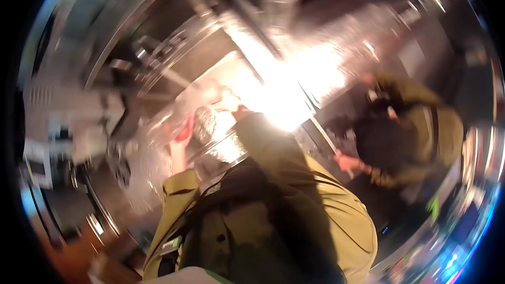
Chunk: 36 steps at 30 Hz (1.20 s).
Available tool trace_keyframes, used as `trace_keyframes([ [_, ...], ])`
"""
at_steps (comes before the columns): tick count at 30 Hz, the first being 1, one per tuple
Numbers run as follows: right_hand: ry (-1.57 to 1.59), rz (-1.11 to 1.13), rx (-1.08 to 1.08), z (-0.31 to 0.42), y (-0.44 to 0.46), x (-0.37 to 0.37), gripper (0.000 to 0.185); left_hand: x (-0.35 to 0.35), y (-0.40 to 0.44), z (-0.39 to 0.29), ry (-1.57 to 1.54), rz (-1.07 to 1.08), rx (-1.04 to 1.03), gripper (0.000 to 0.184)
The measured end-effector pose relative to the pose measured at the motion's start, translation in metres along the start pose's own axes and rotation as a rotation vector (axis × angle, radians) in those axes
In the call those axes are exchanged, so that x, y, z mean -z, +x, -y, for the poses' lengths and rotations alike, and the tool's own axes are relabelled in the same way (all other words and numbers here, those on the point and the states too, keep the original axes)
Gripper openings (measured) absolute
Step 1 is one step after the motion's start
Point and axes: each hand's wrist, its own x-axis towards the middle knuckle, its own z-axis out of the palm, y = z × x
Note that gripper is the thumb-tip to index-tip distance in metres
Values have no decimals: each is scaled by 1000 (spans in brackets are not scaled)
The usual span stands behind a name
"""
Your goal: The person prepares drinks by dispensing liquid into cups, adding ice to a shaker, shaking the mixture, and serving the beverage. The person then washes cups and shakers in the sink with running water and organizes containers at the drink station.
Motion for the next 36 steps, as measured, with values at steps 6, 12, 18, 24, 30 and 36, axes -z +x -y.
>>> trace_keyframes([
  [6, 550, 112, 46, -56, 97, -30, 42, -3, 9, -9, 113, -9, 21, 47],
  [12, -1097, -249, -349, -8, 130, 32, 61, -35, 29, -32, 498, -255, -261, 66],
  [18, -1203, -403, 31, 86, 89, 66, 52, -62, 60, 53, 1977, 6, -823, 83],
  [24, -852, -690, 365, 61, 28, 71, 43, -22, 104, 65, 1836, 95, -980, 91],
  [30, -141, -836, 363, 58, 0, 88, 42, -38, 80, 67, 1754, 23, -968, 101],
  [36, 87, -1102, 346, 124, -81, 134, 33, -29, 85, 45, 1808, 17, -1034, 98],
])
